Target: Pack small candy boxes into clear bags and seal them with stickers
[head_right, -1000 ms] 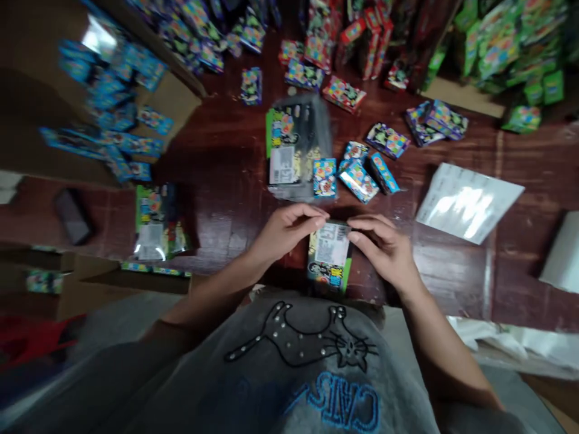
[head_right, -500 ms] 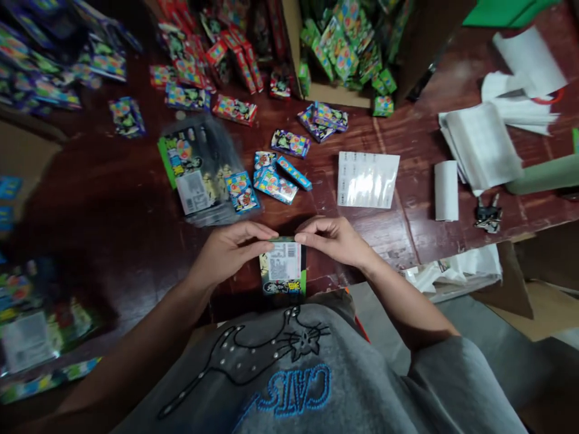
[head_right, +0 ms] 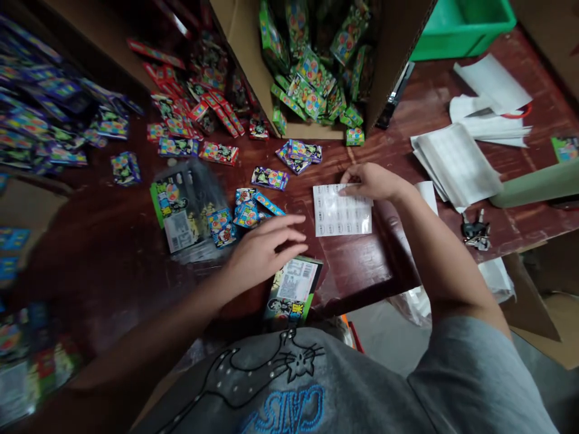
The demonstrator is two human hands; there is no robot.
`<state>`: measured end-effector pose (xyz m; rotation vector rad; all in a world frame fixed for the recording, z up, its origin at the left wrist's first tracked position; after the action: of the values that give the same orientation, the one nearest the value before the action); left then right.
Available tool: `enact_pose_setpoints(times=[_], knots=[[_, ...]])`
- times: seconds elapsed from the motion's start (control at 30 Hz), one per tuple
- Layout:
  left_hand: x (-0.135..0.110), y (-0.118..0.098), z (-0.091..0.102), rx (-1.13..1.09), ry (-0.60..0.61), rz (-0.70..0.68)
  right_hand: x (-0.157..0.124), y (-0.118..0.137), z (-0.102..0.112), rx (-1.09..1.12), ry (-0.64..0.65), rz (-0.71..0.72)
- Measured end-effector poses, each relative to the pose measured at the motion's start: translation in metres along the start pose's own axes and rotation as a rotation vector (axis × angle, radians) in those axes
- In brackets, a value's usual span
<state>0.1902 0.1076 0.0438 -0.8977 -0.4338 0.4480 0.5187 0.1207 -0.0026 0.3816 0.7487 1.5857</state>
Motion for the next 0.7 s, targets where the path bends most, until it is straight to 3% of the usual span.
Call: enact_pose_setpoints(times=[0.07,0.13,0.27,0.4,0.57,0.7], knots=[[0.035,0.002,0.000,0.030,-0.072,-0.038,-0.006,0.012,-0.007,0.104,-0.023,-0.012],[0.067,0.013,-0.001,0.020,-0.115,0.009,-0.015,0.023,-0.011,0.205,-0.072,-0.003],[0.106,0.040,-0.010,-0.237,-0.031,0.188,-0.031,0.034,-0.013,0.307,-0.105,0.006],[0.110,0.047,-0.014,-0.462,-0.046,0.274,-0.039,0.035,-0.012,0.293,-0.116,0.049],[0.106,0.047,-0.010,-0.485,-0.083,0.330,-0.042,0.035,-0.006,0.273,-0.289,0.114],[0.106,0.057,-0.012,-0.533,-0.105,0.370,-0.042,0.042,-0.004,0.115,-0.395,0.181]])
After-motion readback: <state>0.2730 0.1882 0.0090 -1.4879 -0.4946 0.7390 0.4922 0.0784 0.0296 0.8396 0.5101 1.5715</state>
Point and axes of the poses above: each hand's wrist, its own x-axis towards the middle knuckle, its own z-axis out of the back of the hand, y = z × x, the point moved 3 cm from there along x, towards the middle knuckle, and after that the axes turned 8 degrees about -x, right-handed, at the moved point
